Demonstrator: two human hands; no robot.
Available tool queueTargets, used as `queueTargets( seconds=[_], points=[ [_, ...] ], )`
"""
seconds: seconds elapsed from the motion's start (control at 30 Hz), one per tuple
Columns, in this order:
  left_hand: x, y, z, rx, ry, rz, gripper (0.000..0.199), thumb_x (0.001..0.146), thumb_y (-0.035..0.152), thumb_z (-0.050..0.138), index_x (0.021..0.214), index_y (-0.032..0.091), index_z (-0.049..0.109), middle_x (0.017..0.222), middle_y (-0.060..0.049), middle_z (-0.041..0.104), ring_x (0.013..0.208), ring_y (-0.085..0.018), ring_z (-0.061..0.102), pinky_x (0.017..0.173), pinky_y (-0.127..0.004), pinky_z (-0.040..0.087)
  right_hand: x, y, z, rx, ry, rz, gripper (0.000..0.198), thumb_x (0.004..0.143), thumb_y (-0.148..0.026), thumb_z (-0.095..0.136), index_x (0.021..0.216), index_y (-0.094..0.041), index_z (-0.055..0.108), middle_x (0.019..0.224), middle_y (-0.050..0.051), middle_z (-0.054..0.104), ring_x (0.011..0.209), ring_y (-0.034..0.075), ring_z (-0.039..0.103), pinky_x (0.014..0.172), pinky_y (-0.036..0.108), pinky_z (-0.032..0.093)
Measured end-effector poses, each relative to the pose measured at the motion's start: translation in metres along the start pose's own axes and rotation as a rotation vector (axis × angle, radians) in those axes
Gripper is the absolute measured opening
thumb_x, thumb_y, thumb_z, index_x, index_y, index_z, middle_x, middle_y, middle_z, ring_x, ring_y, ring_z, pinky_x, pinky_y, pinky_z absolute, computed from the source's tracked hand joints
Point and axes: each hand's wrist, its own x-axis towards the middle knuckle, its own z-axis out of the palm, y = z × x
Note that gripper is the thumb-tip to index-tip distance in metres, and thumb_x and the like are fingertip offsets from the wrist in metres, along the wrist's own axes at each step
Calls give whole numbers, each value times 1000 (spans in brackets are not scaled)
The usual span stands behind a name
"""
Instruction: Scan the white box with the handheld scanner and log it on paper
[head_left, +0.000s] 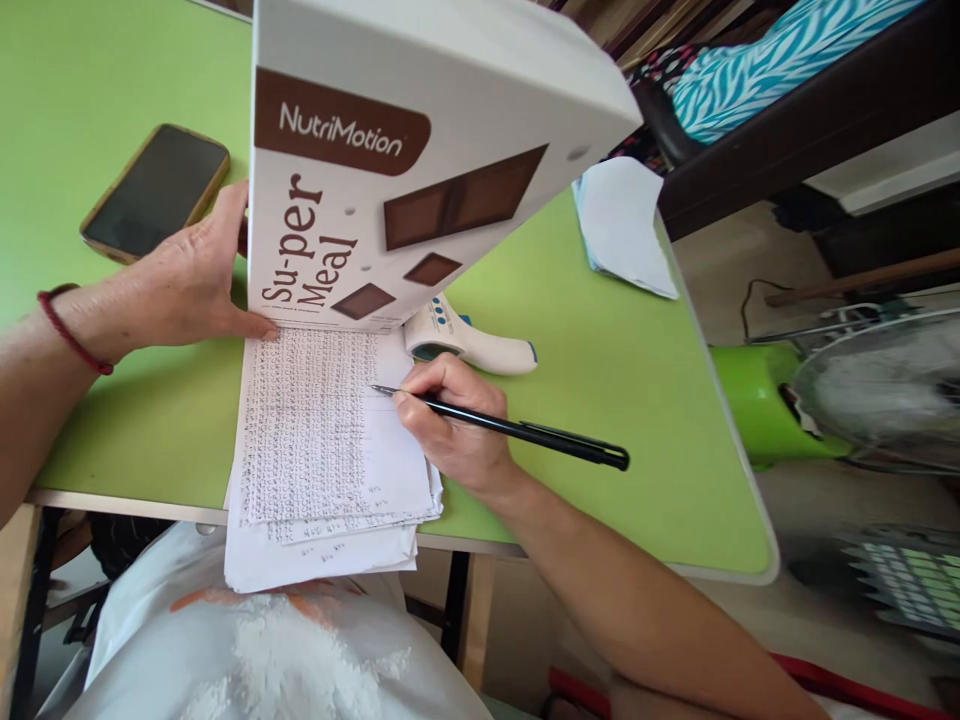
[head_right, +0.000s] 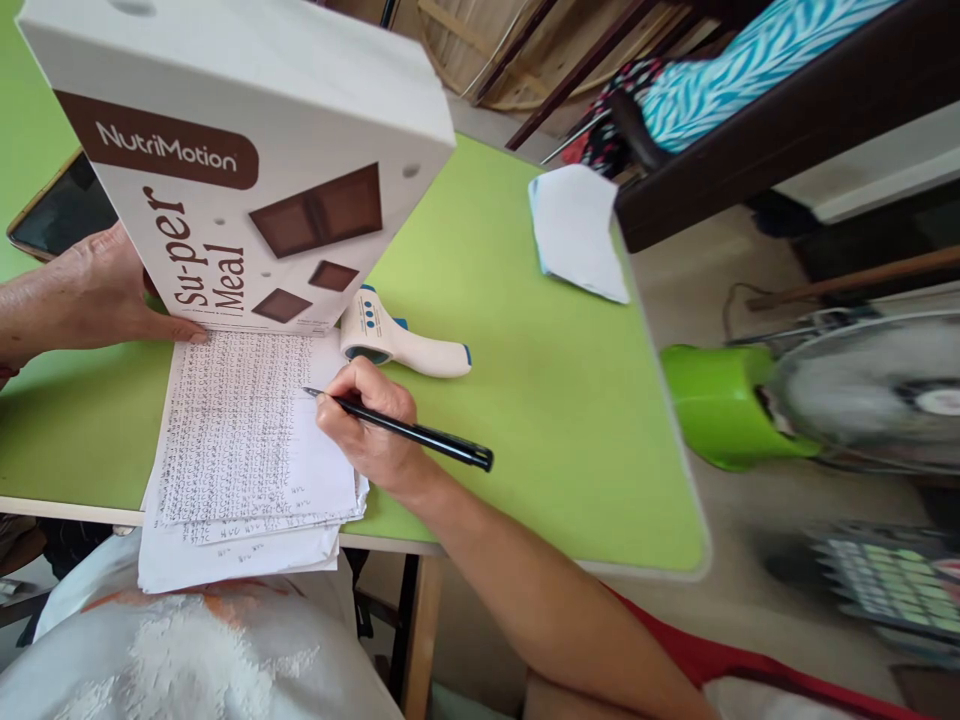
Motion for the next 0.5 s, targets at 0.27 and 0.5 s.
queueTargets(
  seconds=[0.27, 0.5],
  points=[
    [0, 0, -1, 63, -28, 15, 90, 55, 63, 86, 131, 28, 53, 137, -5, 56, 131, -41, 49, 115, -52, 38, -2, 2, 1, -1, 29, -28, 19, 77, -18, 61, 65, -24, 47, 53, -7, 49, 47, 9, 45, 46, 23, 40],
    [0, 12, -2, 31, -65, -107, 94, 55, 57, 87, 134, 21, 51, 139, -5, 54, 134, -40, 44, 116, -48, 33, -2, 3, 1, -8, 35, -64, 19, 79, -17, 60, 67, -24, 46, 54, -7, 49, 47, 9, 46, 46, 23, 40]
  ],
)
